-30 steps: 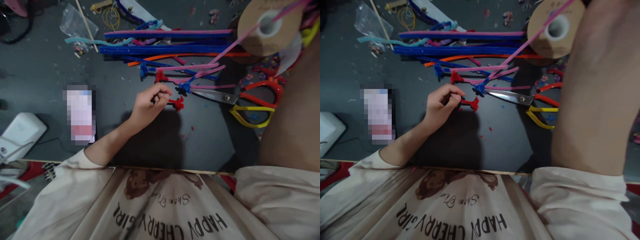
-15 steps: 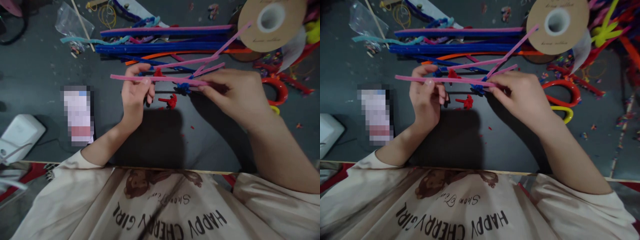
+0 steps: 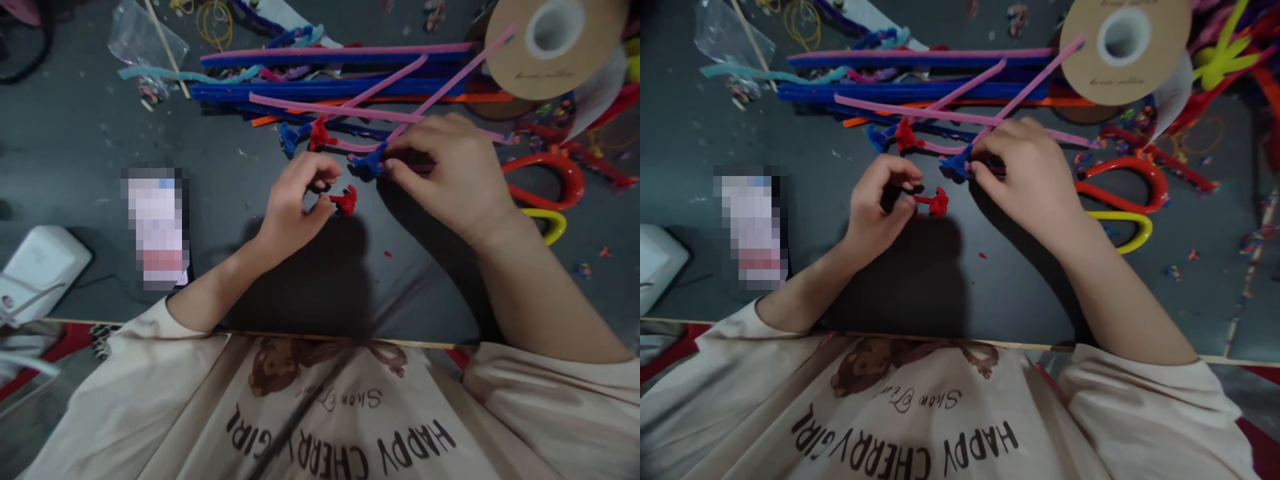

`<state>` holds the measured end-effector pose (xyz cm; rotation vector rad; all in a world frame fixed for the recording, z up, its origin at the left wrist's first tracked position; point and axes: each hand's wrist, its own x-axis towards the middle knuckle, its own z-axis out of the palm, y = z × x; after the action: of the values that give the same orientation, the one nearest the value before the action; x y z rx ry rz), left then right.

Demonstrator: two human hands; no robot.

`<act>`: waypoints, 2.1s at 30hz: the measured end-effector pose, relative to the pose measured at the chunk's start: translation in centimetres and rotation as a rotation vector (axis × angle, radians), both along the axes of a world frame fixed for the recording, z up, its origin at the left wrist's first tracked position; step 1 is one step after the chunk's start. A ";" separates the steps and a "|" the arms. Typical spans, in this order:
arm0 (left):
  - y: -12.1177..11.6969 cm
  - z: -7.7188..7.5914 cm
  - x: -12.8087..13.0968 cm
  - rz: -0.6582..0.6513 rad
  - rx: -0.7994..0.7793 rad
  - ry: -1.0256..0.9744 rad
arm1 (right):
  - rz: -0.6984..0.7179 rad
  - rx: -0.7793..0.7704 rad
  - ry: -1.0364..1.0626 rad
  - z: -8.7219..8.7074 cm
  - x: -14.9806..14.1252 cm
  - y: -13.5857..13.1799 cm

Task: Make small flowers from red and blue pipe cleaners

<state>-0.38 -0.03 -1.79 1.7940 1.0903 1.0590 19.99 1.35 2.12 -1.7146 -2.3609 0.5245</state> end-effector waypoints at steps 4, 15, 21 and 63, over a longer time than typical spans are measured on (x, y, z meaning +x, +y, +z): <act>-0.6 0.1 0.0 -0.123 0.230 0.437 | -0.029 0.045 0.005 -1.0 -0.9 0.8; 0.1 0.0 0.1 0.034 -0.113 -0.043 | -0.001 0.019 0.091 -0.3 -1.9 0.8; 0.5 -0.7 0.0 0.115 -0.321 -0.159 | 0.077 0.008 0.195 1.3 -0.7 -0.8; -0.5 0.6 -0.3 0.011 -0.104 -0.042 | 0.198 0.275 0.572 -2.7 -3.1 -1.1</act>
<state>-0.65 -0.51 -1.22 1.6783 1.1105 1.0229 16.85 0.26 -0.63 -1.0433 -2.0685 0.5906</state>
